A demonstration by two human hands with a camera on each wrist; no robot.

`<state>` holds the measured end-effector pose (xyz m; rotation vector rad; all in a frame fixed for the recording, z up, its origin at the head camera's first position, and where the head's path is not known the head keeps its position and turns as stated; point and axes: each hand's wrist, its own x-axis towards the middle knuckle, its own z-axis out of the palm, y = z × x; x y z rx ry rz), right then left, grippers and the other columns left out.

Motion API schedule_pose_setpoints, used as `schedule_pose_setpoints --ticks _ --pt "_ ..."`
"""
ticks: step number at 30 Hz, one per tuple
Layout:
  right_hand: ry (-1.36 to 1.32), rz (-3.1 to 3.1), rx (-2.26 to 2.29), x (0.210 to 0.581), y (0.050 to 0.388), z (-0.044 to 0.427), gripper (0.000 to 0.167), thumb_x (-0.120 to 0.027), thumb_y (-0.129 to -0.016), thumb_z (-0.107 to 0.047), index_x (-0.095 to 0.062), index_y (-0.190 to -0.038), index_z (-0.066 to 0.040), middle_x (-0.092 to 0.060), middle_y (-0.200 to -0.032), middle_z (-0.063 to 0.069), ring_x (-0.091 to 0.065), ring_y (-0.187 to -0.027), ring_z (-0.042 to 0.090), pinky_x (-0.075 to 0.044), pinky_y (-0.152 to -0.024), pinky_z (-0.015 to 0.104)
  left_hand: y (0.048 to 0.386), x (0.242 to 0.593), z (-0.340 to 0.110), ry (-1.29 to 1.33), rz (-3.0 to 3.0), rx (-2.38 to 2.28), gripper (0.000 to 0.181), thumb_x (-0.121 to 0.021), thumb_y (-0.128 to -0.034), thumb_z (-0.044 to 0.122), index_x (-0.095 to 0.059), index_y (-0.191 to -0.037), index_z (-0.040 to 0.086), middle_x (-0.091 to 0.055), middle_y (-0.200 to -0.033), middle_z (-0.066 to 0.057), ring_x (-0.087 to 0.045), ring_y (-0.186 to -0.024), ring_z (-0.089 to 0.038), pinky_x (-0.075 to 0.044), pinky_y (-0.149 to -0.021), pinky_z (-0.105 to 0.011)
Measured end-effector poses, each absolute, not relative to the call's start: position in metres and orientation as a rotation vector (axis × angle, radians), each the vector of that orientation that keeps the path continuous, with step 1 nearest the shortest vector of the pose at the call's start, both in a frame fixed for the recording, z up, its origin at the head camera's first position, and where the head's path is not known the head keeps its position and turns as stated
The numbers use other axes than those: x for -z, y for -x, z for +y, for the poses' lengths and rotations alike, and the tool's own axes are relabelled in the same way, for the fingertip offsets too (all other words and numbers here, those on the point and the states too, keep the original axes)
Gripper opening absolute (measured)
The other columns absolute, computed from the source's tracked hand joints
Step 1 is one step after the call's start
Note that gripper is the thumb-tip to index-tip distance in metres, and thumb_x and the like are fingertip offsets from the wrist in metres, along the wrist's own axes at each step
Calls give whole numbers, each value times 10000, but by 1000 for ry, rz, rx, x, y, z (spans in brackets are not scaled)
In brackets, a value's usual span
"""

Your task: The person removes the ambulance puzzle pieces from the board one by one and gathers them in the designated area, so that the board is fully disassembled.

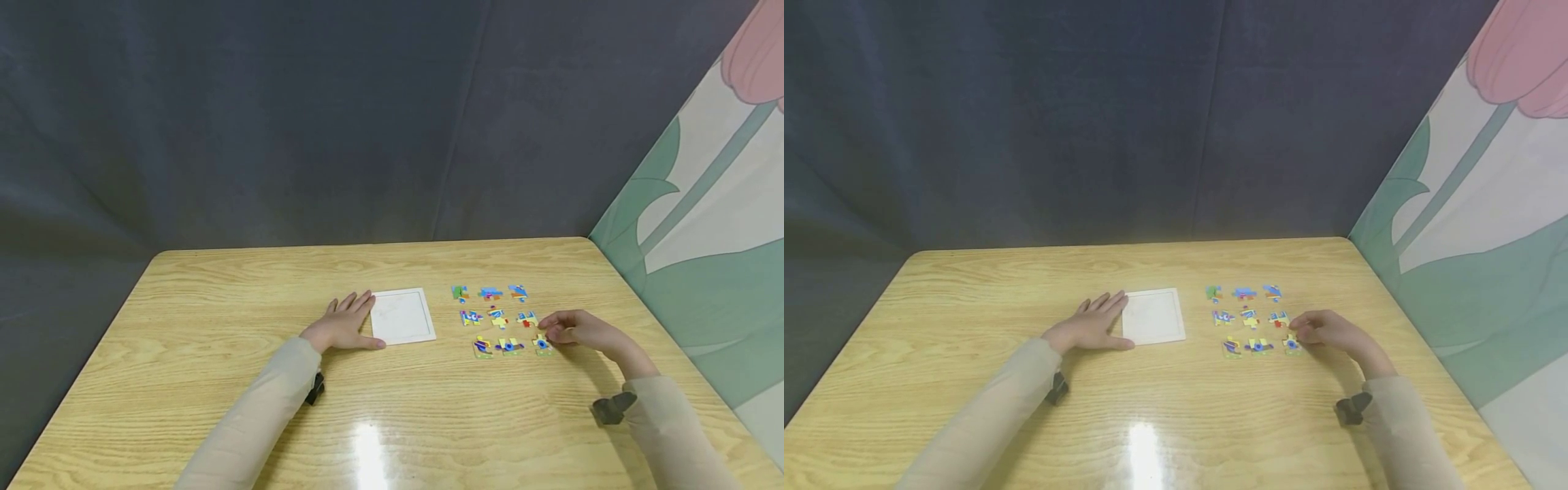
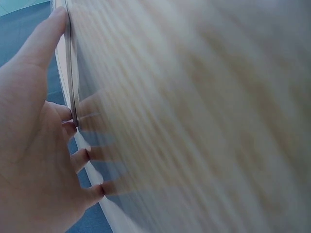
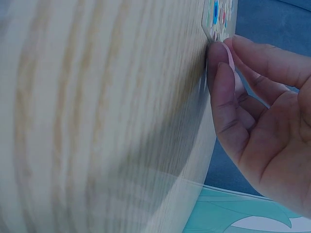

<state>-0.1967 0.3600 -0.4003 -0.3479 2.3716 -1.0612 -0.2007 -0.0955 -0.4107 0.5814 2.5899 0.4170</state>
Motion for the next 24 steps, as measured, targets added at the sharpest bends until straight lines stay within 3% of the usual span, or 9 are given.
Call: schedule_pose_setpoints --ticks 12,18,21,24 --pt "259 2362 1098 396 197 354 380 -448 -1008 -105 -450 -1242 194 -648 -1049 131 -630 -851 -8 -559 -786 240 206 419 -95 -566 2565 -578 946 -570 -890 551 -68 -1551 99 15 -1631 -88 13 -1501 -356 25 -1183 -608" --pt "226 2446 1102 390 197 347 383 -426 -1014 -110 -444 -1258 185 -656 -1052 120 -612 -842 8 -546 -773 243 206 421 -102 -513 2639 -761 779 -542 -943 442 -197 -1531 65 -174 -1599 -164 -153 -1479 -374 -81 -1192 -585" --pt "208 2559 1107 386 197 342 400 -423 -1012 -116 -431 -1281 180 -637 -1077 189 -589 -846 6 -539 -768 260 205 419 -108 -484 2704 -824 703 -535 -962 385 -255 -1513 49 -292 -1556 -182 -253 -1447 -379 -155 -1184 -572" --pt "168 2699 1121 382 198 335 430 -406 -1020 -144 -406 -1323 162 -576 -1142 284 -609 -908 95 -532 -766 258 201 414 -116 -446 2779 -836 656 -520 -975 354 -283 -1502 42 -353 -1526 -184 -309 -1421 -382 -196 -1176 -562"
